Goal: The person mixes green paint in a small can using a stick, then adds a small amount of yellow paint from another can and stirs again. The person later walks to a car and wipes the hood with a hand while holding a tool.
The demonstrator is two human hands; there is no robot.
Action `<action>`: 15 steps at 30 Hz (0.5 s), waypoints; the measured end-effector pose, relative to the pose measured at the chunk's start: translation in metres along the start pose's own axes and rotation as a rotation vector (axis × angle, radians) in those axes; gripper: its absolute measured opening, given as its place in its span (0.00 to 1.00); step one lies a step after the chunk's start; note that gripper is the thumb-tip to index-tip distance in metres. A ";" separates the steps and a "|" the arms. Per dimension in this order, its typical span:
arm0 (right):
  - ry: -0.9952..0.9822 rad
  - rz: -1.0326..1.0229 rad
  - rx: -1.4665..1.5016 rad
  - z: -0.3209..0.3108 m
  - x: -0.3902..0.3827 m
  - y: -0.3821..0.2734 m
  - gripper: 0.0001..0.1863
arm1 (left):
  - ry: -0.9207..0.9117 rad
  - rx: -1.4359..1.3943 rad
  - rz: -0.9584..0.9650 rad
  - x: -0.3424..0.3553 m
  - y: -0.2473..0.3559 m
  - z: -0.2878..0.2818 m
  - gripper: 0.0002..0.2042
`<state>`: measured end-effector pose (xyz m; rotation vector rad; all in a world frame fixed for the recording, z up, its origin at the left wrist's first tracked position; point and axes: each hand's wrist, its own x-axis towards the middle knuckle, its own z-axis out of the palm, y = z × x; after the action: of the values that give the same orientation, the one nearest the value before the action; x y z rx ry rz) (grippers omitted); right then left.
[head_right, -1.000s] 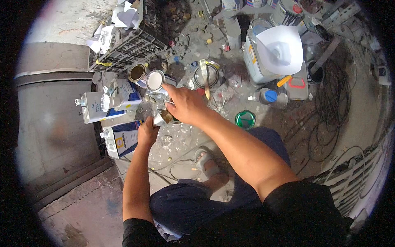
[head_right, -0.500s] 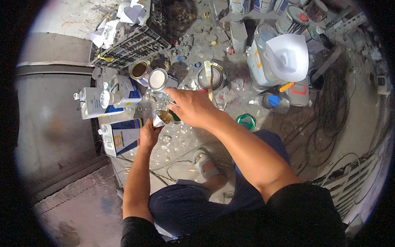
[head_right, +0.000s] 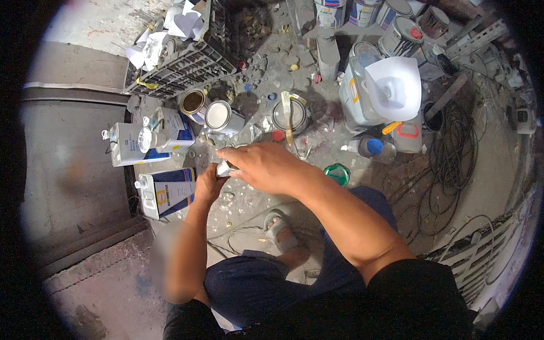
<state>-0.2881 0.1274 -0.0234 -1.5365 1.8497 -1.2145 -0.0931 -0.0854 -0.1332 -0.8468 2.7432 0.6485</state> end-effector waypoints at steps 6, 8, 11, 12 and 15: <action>0.104 0.082 0.112 -0.003 0.000 -0.002 0.22 | 0.019 -0.114 0.039 -0.005 -0.008 0.002 0.20; 0.126 0.104 0.057 -0.001 0.001 0.002 0.23 | 0.068 -0.222 0.080 -0.009 -0.011 0.000 0.22; 0.146 0.150 0.018 0.004 0.003 0.008 0.24 | 0.095 -0.387 -0.016 -0.015 -0.014 -0.004 0.22; 0.130 0.196 0.012 0.006 0.003 0.010 0.24 | 0.142 -0.528 0.034 -0.016 -0.013 -0.004 0.21; 0.102 0.267 0.011 0.007 0.005 0.012 0.23 | 0.250 -0.797 0.093 -0.017 -0.013 -0.007 0.15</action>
<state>-0.2901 0.1202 -0.0362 -1.1935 2.0329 -1.1932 -0.0720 -0.0897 -0.1267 -0.9850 2.7262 1.8309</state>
